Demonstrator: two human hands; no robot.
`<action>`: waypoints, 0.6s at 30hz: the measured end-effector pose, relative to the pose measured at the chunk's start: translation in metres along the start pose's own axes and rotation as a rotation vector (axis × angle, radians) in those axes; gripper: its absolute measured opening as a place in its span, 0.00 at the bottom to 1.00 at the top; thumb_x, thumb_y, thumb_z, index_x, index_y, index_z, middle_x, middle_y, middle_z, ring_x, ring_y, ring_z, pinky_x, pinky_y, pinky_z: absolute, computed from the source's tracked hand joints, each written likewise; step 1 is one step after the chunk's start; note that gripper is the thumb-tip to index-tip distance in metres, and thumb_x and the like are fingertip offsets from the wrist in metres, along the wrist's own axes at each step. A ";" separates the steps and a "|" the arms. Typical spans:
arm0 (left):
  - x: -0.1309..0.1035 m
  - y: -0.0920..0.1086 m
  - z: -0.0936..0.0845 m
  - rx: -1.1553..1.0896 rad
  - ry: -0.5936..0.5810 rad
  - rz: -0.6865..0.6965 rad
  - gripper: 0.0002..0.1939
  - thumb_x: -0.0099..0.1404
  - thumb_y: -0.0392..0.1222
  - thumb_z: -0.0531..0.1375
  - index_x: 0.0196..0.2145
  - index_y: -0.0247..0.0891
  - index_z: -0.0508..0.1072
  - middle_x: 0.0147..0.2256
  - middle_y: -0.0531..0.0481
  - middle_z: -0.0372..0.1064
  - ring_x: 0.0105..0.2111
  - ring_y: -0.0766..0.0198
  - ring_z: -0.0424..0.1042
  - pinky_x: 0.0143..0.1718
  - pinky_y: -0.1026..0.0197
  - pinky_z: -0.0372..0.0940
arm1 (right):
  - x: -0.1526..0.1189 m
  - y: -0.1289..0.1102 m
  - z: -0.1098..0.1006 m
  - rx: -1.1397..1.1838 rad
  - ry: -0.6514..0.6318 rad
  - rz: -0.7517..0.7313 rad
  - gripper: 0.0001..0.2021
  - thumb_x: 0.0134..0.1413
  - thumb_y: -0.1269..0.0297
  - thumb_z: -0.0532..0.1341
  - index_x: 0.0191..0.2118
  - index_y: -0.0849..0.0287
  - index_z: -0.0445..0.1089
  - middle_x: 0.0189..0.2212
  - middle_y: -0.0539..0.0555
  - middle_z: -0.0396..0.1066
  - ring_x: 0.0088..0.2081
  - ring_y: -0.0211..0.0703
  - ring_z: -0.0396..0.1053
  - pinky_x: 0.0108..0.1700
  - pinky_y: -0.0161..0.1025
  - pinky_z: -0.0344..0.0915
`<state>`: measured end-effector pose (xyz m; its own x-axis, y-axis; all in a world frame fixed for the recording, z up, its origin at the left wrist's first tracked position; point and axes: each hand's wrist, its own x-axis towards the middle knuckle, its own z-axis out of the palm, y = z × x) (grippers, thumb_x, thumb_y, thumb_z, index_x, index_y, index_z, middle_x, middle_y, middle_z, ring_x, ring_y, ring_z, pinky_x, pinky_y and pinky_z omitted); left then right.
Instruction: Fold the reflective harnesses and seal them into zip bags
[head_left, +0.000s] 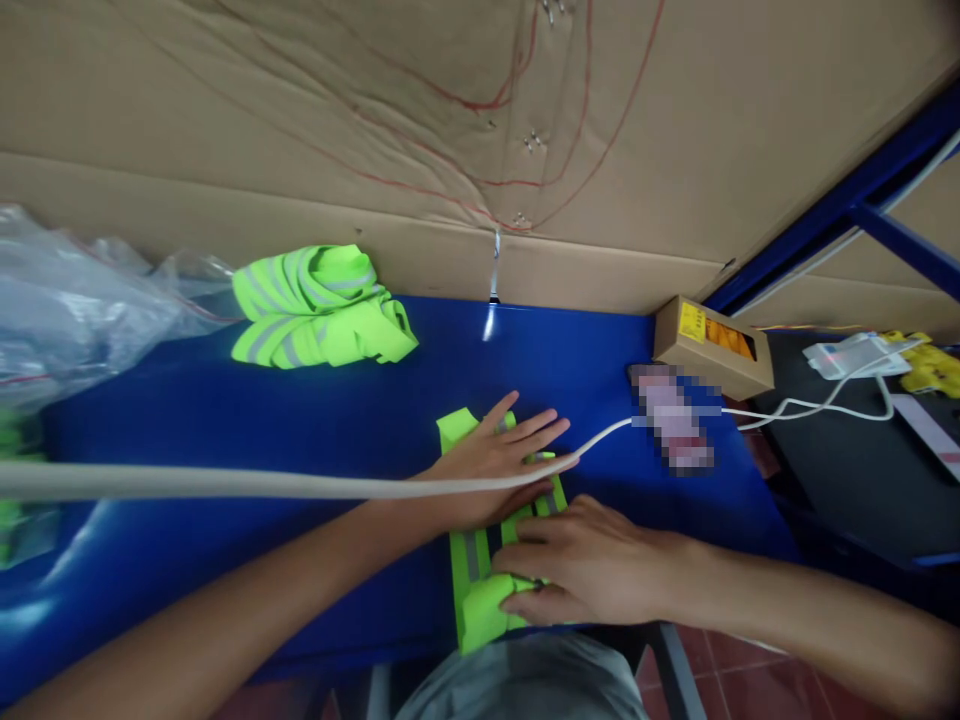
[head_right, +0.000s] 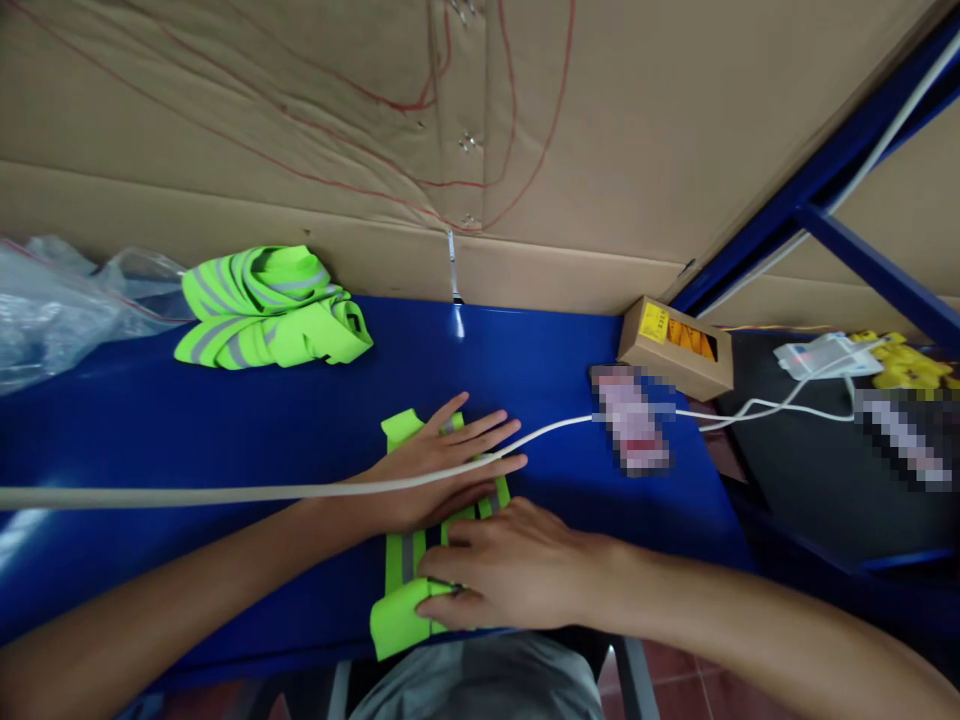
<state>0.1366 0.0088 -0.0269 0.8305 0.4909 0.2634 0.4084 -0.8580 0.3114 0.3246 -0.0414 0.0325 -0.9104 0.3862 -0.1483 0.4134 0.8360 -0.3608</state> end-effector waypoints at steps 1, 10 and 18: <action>0.000 -0.002 0.000 -0.044 -0.007 -0.008 0.22 0.76 0.43 0.51 0.66 0.48 0.62 0.69 0.39 0.54 0.70 0.49 0.53 0.68 0.27 0.42 | 0.004 0.003 0.000 0.019 0.010 -0.015 0.16 0.71 0.50 0.54 0.43 0.55 0.74 0.34 0.48 0.74 0.32 0.37 0.70 0.30 0.36 0.60; 0.002 -0.021 -0.005 -0.576 0.155 -0.209 0.25 0.71 0.30 0.52 0.62 0.45 0.68 0.66 0.42 0.60 0.65 0.59 0.63 0.62 0.51 0.65 | 0.016 0.013 0.019 -0.121 0.302 -0.148 0.11 0.71 0.60 0.57 0.53 0.51 0.72 0.39 0.49 0.73 0.41 0.42 0.65 0.44 0.40 0.59; -0.043 0.039 -0.058 -0.535 0.431 -0.374 0.12 0.69 0.33 0.53 0.44 0.43 0.74 0.43 0.48 0.77 0.46 0.60 0.77 0.47 0.57 0.75 | 0.023 0.019 0.024 0.031 0.293 -0.148 0.09 0.69 0.58 0.59 0.41 0.54 0.76 0.37 0.47 0.77 0.40 0.38 0.71 0.41 0.36 0.63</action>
<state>0.0954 -0.0371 0.0267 0.4085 0.8423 0.3517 0.3027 -0.4885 0.8184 0.3114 -0.0259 0.0000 -0.9157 0.3605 0.1774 0.2718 0.8810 -0.3873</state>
